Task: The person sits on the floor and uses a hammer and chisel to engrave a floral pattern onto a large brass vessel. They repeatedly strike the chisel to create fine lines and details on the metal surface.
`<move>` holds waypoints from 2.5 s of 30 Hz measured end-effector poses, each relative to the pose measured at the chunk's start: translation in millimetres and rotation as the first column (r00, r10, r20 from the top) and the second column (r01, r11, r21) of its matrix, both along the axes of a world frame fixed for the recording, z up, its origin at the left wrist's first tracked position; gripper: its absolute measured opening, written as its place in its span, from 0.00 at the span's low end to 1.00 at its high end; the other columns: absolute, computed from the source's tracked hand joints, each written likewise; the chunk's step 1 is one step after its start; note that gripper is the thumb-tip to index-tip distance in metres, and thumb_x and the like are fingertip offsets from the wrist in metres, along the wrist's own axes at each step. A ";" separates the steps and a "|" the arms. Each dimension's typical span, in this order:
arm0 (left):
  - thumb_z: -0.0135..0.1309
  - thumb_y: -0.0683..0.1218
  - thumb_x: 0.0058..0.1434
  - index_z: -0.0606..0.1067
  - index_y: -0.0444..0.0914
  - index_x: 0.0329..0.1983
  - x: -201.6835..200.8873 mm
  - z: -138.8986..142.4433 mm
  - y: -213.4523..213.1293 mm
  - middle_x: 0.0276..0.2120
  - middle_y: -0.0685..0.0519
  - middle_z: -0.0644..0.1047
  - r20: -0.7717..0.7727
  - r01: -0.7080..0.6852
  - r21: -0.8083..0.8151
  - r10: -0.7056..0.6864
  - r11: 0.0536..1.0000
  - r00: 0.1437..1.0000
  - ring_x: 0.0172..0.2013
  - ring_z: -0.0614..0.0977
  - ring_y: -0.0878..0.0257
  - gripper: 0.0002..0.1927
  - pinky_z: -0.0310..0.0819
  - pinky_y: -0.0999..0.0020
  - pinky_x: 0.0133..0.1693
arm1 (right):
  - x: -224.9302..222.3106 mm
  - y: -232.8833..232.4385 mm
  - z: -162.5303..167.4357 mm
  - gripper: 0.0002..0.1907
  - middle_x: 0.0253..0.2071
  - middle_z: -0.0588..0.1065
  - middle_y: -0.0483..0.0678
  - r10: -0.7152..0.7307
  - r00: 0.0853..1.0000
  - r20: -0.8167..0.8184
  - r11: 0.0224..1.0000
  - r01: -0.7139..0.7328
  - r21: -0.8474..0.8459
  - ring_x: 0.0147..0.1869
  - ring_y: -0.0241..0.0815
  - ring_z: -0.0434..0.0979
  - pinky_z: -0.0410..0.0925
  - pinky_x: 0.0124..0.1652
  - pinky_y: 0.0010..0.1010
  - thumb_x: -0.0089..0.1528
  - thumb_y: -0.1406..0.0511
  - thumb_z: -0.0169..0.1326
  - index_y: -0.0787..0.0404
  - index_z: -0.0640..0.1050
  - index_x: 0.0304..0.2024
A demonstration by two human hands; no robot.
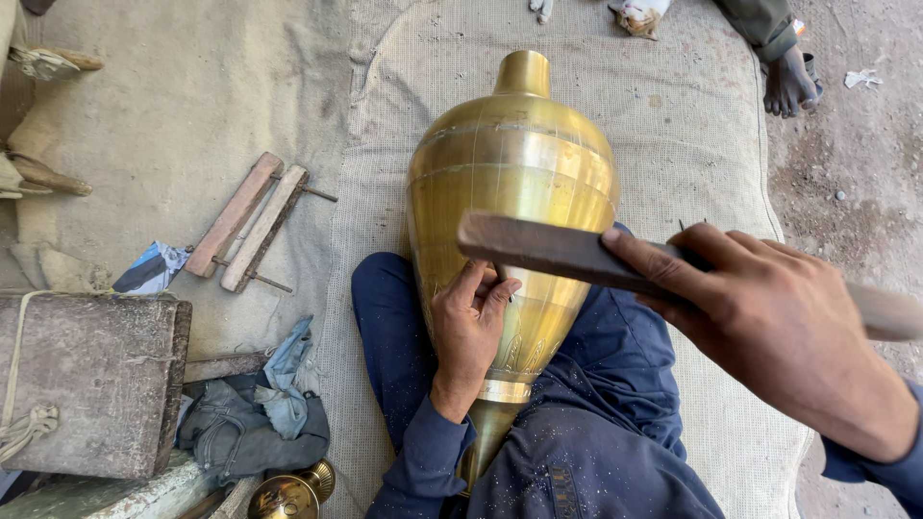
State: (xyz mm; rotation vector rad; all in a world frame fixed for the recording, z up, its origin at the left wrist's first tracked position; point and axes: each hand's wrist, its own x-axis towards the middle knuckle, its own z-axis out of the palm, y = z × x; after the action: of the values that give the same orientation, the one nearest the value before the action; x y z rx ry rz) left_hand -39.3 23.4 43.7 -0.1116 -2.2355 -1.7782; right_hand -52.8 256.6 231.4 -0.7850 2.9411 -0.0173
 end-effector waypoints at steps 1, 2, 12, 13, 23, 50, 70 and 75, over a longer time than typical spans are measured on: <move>0.64 0.40 0.62 0.74 0.37 0.60 -0.4 -0.1 0.0 0.31 0.51 0.82 0.020 -0.010 0.010 0.009 1.000 1.000 0.30 0.84 0.66 0.23 0.81 0.71 0.33 | 0.7 0.5 -0.8 0.36 0.34 0.76 0.46 -0.030 0.999 -0.021 0.996 0.028 -0.086 0.26 0.43 0.76 0.72 0.27 0.39 0.58 0.56 0.57 0.44 0.69 0.70; 0.64 0.40 0.60 0.73 0.36 0.65 -0.8 -0.2 0.1 0.31 0.51 0.81 0.040 -0.017 0.020 0.016 1.000 0.999 0.29 0.83 0.66 0.28 0.81 0.71 0.32 | 1.3 0.7 -1.3 0.36 0.33 0.76 0.45 -0.042 0.998 0.038 0.999 0.041 0.034 0.26 0.41 0.76 0.73 0.28 0.37 0.59 0.54 0.56 0.40 0.68 0.72; 0.65 0.41 0.61 0.75 0.40 0.63 -0.6 -1.5 0.8 0.31 0.52 0.82 0.014 0.014 -0.026 -0.014 1.000 1.000 0.31 0.85 0.66 0.26 0.84 0.72 0.32 | 5.9 4.5 -8.3 0.37 0.30 0.75 0.42 -0.117 0.986 0.115 0.980 0.097 0.172 0.25 0.36 0.75 0.74 0.29 0.34 0.60 0.50 0.58 0.35 0.66 0.72; 0.64 0.41 0.60 0.74 0.40 0.64 -0.1 -1.7 0.5 0.31 0.52 0.82 0.021 0.008 -0.020 -0.008 1.000 1.000 0.31 0.85 0.65 0.27 0.83 0.71 0.32 | 6.7 4.7 -9.3 0.37 0.30 0.75 0.41 -0.147 0.984 0.102 0.982 0.133 0.135 0.25 0.36 0.75 0.73 0.29 0.35 0.60 0.49 0.59 0.35 0.66 0.71; 0.65 0.42 0.62 0.77 0.43 0.60 2.9 1.0 0.1 0.31 0.53 0.82 0.004 0.019 -0.088 -0.018 0.996 1.000 0.32 0.85 0.66 0.22 0.84 0.71 0.33 | 15.6 5.4 -7.9 0.34 0.29 0.73 0.45 -0.072 0.997 0.016 0.997 0.072 0.020 0.27 0.41 0.75 0.72 0.28 0.39 0.59 0.54 0.57 0.42 0.69 0.70; 0.66 0.43 0.61 0.78 0.43 0.58 6.3 2.5 -0.4 0.32 0.52 0.83 0.011 0.036 -0.104 -0.035 0.994 0.999 0.32 0.86 0.65 0.21 0.85 0.70 0.33 | 23.4 12.5 -12.6 0.37 0.29 0.72 0.44 -0.129 0.989 0.078 0.990 0.124 0.064 0.26 0.40 0.75 0.72 0.28 0.37 0.60 0.53 0.56 0.38 0.67 0.73; 0.65 0.43 0.59 0.74 0.46 0.64 10.0 -1.8 -1.6 0.35 0.52 0.83 -0.021 0.051 -0.116 -0.054 0.992 0.998 0.35 0.86 0.65 0.28 0.85 0.72 0.36 | 27.9 19.1 -18.3 0.37 0.31 0.74 0.46 -0.210 0.970 0.119 0.948 0.232 -0.218 0.23 0.46 0.76 0.71 0.27 0.42 0.55 0.53 0.60 0.39 0.70 0.68; 0.65 0.43 0.58 0.75 0.46 0.64 11.1 -1.2 -1.7 0.34 0.52 0.83 0.061 0.093 -0.097 -0.088 0.991 0.994 0.33 0.86 0.65 0.28 0.86 0.72 0.34 | 28.1 21.3 -21.7 0.40 0.30 0.75 0.45 -0.247 0.953 0.174 0.966 0.256 -0.029 0.26 0.45 0.77 0.73 0.31 0.42 0.57 0.51 0.62 0.32 0.67 0.72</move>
State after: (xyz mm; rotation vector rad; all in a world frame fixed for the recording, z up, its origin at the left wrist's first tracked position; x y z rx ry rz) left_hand -28.2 21.7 42.5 -0.1882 -2.3954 -1.7350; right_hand -24.7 277.9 209.7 -0.3867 2.8646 -0.1708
